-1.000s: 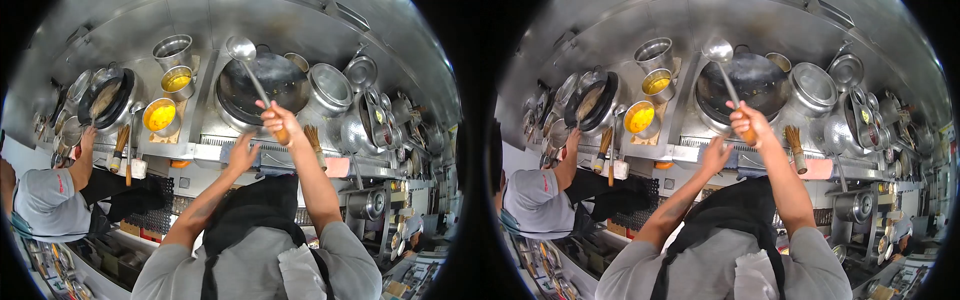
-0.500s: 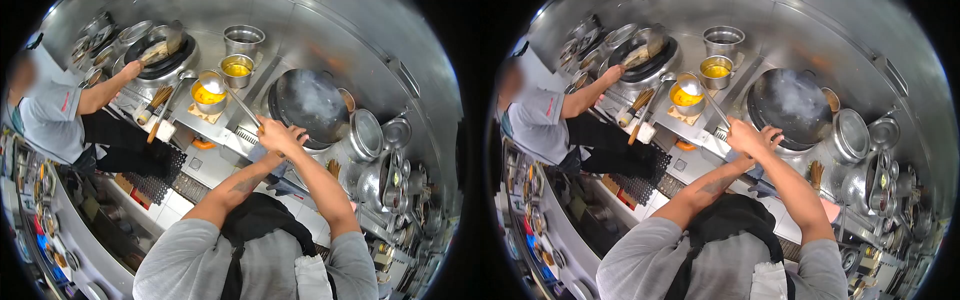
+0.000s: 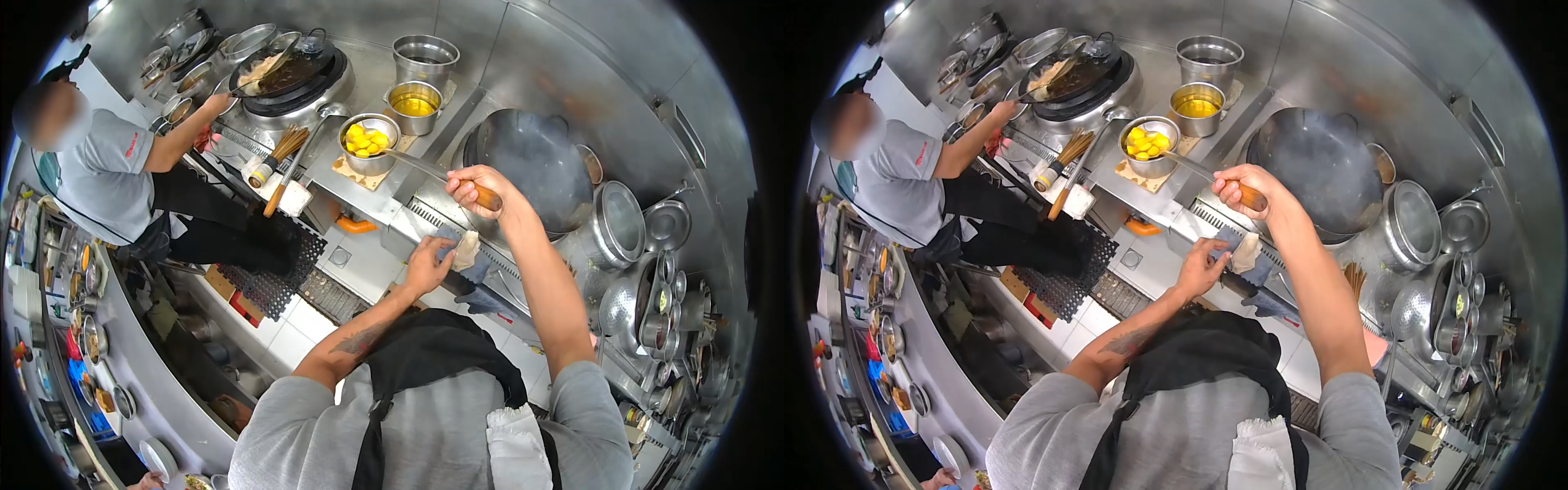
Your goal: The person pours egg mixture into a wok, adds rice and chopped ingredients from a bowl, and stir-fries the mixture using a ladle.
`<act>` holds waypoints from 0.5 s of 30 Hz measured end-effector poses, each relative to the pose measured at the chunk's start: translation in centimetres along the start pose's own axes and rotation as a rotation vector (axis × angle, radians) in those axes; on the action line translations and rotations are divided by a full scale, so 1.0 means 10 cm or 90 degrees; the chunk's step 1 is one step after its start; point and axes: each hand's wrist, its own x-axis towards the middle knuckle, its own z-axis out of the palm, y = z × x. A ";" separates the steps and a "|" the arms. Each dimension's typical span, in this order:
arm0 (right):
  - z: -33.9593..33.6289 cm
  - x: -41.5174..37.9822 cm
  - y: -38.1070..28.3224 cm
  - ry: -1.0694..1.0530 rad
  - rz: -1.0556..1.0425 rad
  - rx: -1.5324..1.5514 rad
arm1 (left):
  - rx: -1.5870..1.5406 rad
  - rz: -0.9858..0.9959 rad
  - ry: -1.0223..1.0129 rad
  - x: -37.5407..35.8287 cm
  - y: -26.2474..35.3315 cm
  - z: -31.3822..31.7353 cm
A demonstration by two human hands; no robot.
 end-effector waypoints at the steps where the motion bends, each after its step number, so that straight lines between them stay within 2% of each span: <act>1: -0.04 0.00 0.03 -0.022 -0.003 0.031 | 0.005 -0.007 0.004 0.00 -0.04 -0.04; 6: 0.00 -0.07 0.18 -0.031 -0.017 0.077 | 0.038 -0.015 0.004 -0.05 -0.28 -0.10; 8: 0.09 -0.13 0.23 0.005 -0.077 -0.036 | 0.058 0.028 0.017 -0.07 -0.40 -0.09; 12: 0.31 -0.30 0.31 0.049 -0.115 -0.040 | 0.069 0.000 -0.004 -0.11 -0.35 -0.14; 15: 0.46 -0.40 0.36 0.113 -0.186 -0.124 | 0.077 0.032 0.005 -0.15 -0.43 -0.11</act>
